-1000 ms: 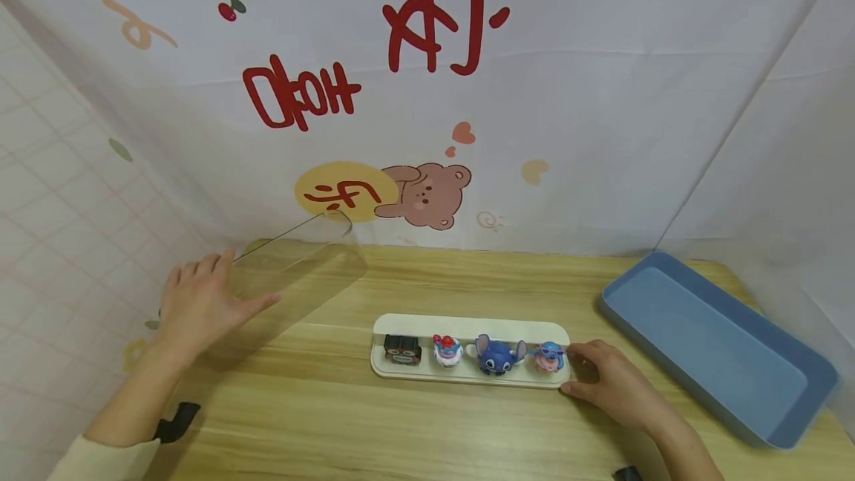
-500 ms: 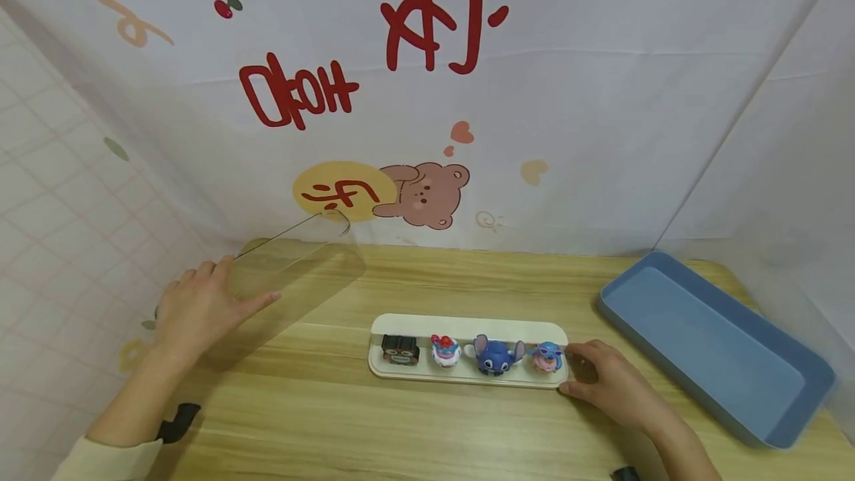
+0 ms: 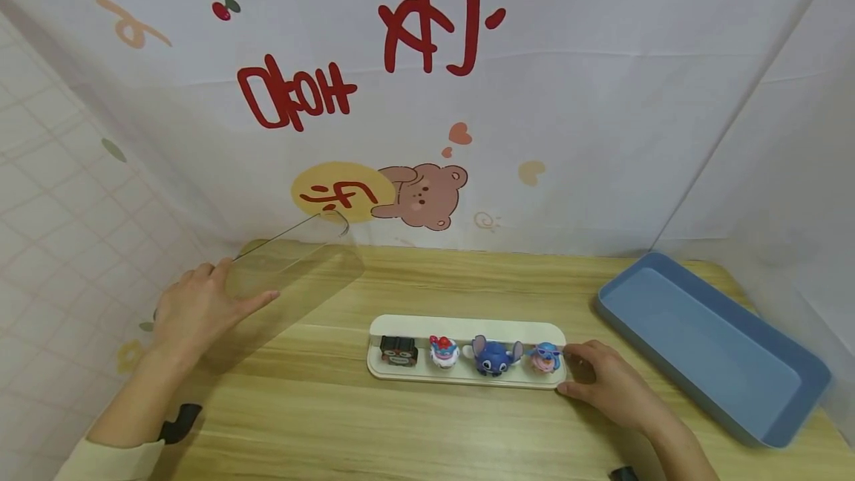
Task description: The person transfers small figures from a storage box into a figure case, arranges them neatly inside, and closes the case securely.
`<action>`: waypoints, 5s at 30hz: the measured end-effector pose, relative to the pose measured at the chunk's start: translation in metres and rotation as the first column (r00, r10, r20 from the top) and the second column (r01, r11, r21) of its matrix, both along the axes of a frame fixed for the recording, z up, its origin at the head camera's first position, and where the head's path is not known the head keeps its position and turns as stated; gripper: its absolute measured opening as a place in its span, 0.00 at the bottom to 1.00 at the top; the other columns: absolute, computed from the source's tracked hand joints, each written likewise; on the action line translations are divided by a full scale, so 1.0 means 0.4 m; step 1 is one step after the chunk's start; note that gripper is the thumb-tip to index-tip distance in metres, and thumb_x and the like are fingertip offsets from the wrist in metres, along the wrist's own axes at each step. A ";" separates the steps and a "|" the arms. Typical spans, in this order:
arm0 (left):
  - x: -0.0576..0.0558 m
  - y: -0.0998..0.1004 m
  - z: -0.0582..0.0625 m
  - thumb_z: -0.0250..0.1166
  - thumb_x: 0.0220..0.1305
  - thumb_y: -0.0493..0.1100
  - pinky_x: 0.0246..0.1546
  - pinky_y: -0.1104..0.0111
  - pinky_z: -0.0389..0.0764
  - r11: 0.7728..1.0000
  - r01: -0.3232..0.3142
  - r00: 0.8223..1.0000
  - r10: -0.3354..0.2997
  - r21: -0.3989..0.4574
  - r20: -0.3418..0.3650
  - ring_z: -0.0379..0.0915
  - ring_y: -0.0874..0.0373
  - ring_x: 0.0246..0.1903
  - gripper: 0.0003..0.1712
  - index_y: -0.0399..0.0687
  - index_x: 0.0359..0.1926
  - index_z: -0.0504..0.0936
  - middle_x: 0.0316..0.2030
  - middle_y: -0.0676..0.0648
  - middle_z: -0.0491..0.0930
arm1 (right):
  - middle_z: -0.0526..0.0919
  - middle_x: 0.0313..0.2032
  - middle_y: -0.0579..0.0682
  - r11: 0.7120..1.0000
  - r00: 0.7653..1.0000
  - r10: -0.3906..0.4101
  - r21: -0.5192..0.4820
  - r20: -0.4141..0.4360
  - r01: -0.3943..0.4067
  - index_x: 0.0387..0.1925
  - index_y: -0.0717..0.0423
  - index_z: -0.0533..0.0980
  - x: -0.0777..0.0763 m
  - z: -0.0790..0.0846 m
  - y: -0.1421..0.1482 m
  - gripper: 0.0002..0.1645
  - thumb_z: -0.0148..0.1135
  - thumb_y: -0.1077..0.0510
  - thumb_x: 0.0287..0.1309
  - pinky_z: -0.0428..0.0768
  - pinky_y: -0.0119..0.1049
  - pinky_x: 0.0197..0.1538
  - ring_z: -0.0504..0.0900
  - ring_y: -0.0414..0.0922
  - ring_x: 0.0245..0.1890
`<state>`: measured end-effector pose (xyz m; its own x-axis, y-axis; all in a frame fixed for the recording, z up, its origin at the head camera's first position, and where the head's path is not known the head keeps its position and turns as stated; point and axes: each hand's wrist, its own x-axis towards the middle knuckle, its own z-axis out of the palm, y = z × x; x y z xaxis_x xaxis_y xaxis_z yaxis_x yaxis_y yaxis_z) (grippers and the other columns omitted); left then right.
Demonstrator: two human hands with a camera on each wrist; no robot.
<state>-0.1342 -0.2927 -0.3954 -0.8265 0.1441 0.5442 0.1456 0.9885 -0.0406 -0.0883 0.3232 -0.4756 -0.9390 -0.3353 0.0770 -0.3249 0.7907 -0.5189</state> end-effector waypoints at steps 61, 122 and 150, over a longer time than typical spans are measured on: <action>-0.030 0.264 0.208 0.76 0.38 0.80 0.16 0.60 0.75 0.958 0.287 0.952 -0.284 0.017 -0.115 0.79 0.44 0.28 0.59 0.44 0.62 0.81 0.36 0.40 0.83 | 0.84 0.46 0.47 1.000 1.000 0.003 0.011 0.018 -0.004 0.55 0.66 0.82 -0.005 0.008 0.001 0.36 0.83 0.47 0.52 0.83 0.41 0.47 0.80 0.43 0.46; 0.022 0.565 0.248 0.64 0.43 0.90 0.29 0.65 0.82 0.852 0.512 0.854 -0.518 -0.114 -0.041 0.82 0.53 0.33 0.59 0.45 0.55 0.87 0.39 0.48 0.86 | 0.84 0.48 0.49 1.000 1.000 0.013 0.009 0.015 -0.014 0.54 0.66 0.82 -0.005 -0.006 0.005 0.34 0.83 0.49 0.52 0.83 0.40 0.47 0.82 0.48 0.47; 0.030 0.596 0.193 0.65 0.41 0.90 0.32 0.65 0.82 0.866 0.493 0.870 -0.486 -0.090 0.087 0.81 0.53 0.36 0.57 0.51 0.57 0.85 0.38 0.51 0.83 | 0.83 0.43 0.40 0.998 1.000 0.030 -0.047 -0.003 -0.030 0.48 0.49 0.86 -0.007 0.003 0.002 0.23 0.83 0.51 0.50 0.80 0.34 0.45 0.78 0.35 0.44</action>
